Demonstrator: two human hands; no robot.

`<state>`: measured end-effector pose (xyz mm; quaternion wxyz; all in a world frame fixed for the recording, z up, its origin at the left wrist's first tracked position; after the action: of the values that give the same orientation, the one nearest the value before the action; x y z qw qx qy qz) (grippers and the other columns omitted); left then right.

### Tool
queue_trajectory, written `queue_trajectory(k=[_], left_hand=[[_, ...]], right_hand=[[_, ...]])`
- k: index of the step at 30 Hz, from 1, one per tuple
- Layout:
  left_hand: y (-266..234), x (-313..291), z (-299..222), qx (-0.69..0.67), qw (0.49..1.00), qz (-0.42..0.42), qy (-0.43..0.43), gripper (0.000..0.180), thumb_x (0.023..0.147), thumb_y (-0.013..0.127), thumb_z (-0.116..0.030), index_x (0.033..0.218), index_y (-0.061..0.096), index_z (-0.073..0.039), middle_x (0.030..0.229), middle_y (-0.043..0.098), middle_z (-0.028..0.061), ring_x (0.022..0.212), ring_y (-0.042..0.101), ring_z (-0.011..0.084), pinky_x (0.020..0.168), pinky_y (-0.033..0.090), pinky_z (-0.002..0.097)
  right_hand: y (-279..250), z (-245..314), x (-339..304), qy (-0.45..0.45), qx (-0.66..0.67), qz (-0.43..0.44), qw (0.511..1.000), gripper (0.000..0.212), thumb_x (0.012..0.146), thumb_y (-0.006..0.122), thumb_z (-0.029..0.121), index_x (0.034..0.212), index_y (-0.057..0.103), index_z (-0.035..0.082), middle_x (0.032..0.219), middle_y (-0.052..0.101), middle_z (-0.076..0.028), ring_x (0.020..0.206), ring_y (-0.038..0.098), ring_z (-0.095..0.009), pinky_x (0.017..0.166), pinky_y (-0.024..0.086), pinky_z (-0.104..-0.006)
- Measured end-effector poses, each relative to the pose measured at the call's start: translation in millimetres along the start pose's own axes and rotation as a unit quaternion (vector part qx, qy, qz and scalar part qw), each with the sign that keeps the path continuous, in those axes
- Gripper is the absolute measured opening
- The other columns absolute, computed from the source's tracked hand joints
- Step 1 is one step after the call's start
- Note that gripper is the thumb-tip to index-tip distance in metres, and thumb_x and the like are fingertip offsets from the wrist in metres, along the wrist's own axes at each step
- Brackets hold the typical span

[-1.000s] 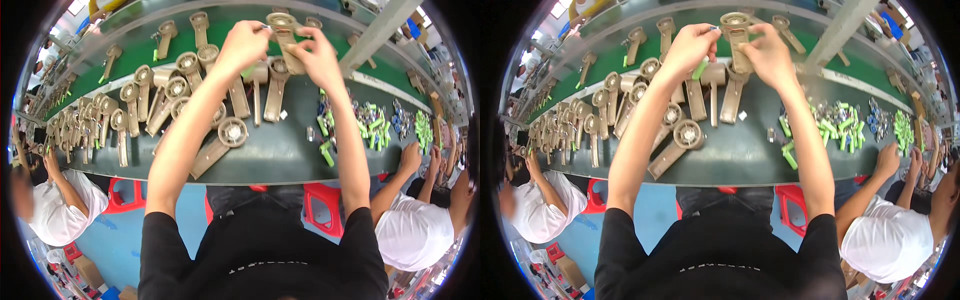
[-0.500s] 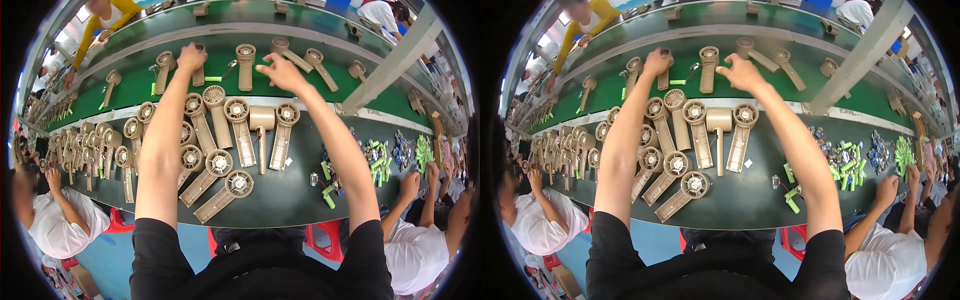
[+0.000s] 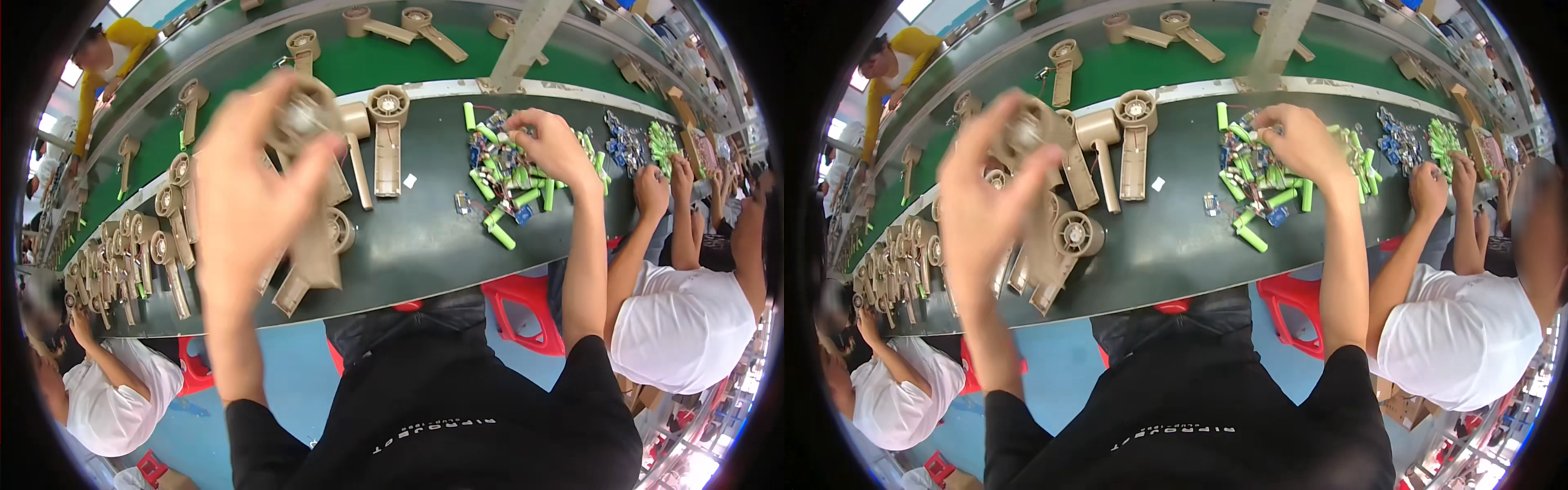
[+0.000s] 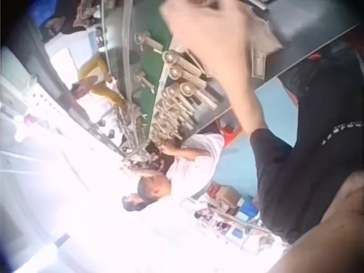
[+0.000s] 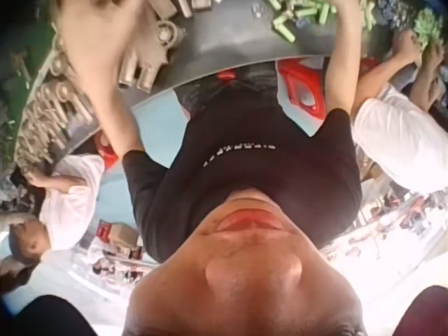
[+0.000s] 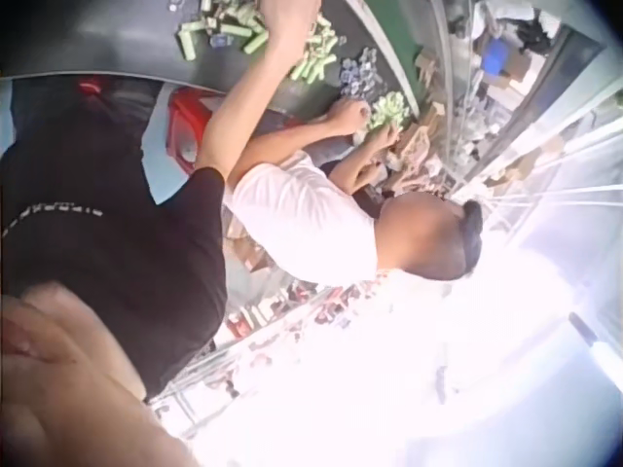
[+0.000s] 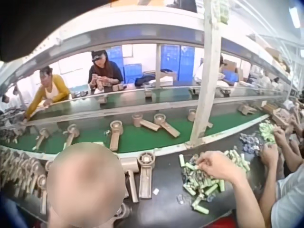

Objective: Assembling internal components of handheld portable fans on a factory production line.

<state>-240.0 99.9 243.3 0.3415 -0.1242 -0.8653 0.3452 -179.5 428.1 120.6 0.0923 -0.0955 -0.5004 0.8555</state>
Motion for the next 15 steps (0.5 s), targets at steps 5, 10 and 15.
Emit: queue_trajectory(k=[5,10,15], left_hand=[[90,-83,-24,-0.007,0.995,0.097,-0.035,0.062,0.076,0.078,-0.021,0.129,0.056,0.001,0.107,0.057,0.0187,0.092,0.062,0.0365,0.079,0.051,0.0445],[143,-106,-23,0.021,0.991,0.122,-0.058,0.065,0.077,0.078,-0.021,0.133,0.053,0.001,0.108,0.057,0.0179,0.094,0.061,0.0341,0.082,0.049,0.0425],[141,-112,-24,0.036,0.995,0.088,-0.028,0.064,0.080,0.077,-0.023,0.134,0.052,0.000,0.113,0.057,0.0180,0.097,0.059,0.0333,0.084,0.046,0.0423]], right_hand=[[6,34,-34,-0.147,0.039,-0.096,0.984,0.020,0.083,0.064,0.009,0.101,0.070,0.003,0.093,0.070,-0.009,0.068,0.060,-0.018,0.064,0.047,-0.0330],[53,69,-81,-0.196,-0.033,-0.040,0.979,0.023,0.081,0.066,0.008,0.103,0.067,0.006,0.100,0.069,-0.012,0.085,0.068,-0.031,0.070,0.054,-0.0410],[61,50,-92,-0.184,-0.046,-0.180,0.965,0.024,0.081,0.069,0.007,0.105,0.065,0.008,0.081,0.071,-0.004,0.059,0.064,-0.023,0.054,0.049,-0.0354]])
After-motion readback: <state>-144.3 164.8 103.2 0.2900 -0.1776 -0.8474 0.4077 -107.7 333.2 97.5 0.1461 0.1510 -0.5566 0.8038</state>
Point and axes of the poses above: each hand's wrist, its own x-axis towards the middle knuckle, its own y-axis out of the palm, z = x × y, the point moved 7 cm from there along x, towards the middle knuckle
